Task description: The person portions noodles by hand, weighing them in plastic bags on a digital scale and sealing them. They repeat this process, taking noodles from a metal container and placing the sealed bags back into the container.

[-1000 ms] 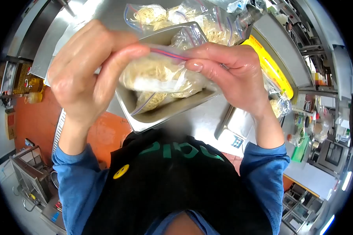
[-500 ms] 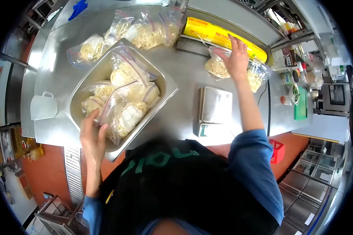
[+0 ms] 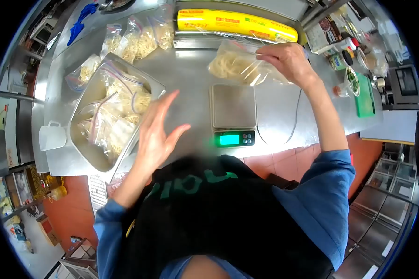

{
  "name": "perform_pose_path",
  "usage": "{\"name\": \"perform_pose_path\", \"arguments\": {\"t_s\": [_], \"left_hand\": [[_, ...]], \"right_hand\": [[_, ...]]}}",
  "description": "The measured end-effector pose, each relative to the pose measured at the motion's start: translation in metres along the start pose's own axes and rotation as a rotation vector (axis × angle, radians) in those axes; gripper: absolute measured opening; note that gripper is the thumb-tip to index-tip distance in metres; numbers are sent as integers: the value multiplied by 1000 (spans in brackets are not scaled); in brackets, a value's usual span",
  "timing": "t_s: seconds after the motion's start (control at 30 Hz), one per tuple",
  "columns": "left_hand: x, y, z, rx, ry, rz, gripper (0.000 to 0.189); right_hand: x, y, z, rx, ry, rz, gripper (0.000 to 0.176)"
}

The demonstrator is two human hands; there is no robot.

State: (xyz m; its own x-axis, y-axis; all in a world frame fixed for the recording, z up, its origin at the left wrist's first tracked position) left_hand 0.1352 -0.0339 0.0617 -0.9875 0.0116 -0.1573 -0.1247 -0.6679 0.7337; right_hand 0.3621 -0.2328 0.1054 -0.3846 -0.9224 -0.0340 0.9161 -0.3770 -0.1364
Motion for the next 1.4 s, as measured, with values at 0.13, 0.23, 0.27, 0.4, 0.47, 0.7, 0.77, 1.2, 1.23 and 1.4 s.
{"name": "perform_pose_path", "arguments": {"t_s": [0.13, 0.23, 0.27, 0.4, 0.47, 0.7, 0.77, 1.2, 1.23, 1.4], "left_hand": [[-40, -20, -62, 28, -114, 28, 98], [-45, -37, -99, 204, -190, 132, 110], [-50, -35, -99, 204, -203, 138, 110], [-81, 1, -72, -72, -131, -43, 116], [-96, 42, -70, -170, -122, -267, 112], [-130, 70, -108, -206, -221, -428, 97], [-133, 72, -112, -214, -243, -438, 96], [-137, 67, -162, -292, -433, -439, 49], [-137, 68, -163, -259, -431, -447, 34], [-140, 71, -173, -182, -455, -470, 12]], "right_hand": [[22, 7, -82, 151, -240, -55, 21], [56, -6, -93, -52, -242, -178, 39], [64, -9, -81, -148, -182, -224, 48], [124, 30, -84, -751, 200, -245, 66], [139, 38, -106, -1053, 171, -282, 79], [133, 10, -121, -1125, 296, -320, 75], [135, 3, -119, -1129, 352, -336, 71], [148, -22, -108, -1134, 474, -697, 22], [150, -24, -113, -1286, 448, -801, 15], [145, -35, -94, -699, 434, -515, 12]]}}
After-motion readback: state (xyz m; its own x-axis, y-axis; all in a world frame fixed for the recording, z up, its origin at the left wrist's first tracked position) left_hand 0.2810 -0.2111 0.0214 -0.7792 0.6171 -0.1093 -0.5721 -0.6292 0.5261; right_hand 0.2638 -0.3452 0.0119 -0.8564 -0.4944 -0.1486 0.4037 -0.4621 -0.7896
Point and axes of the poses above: each hand's wrist, its own x-axis away from the middle knuckle, its own z-axis out of the back of the hand, y = z × x, the point moved 8 cm from there along -x, towards the middle knuckle, and after that the axes turned 15 degrees about -y, right-handed, at the moved point
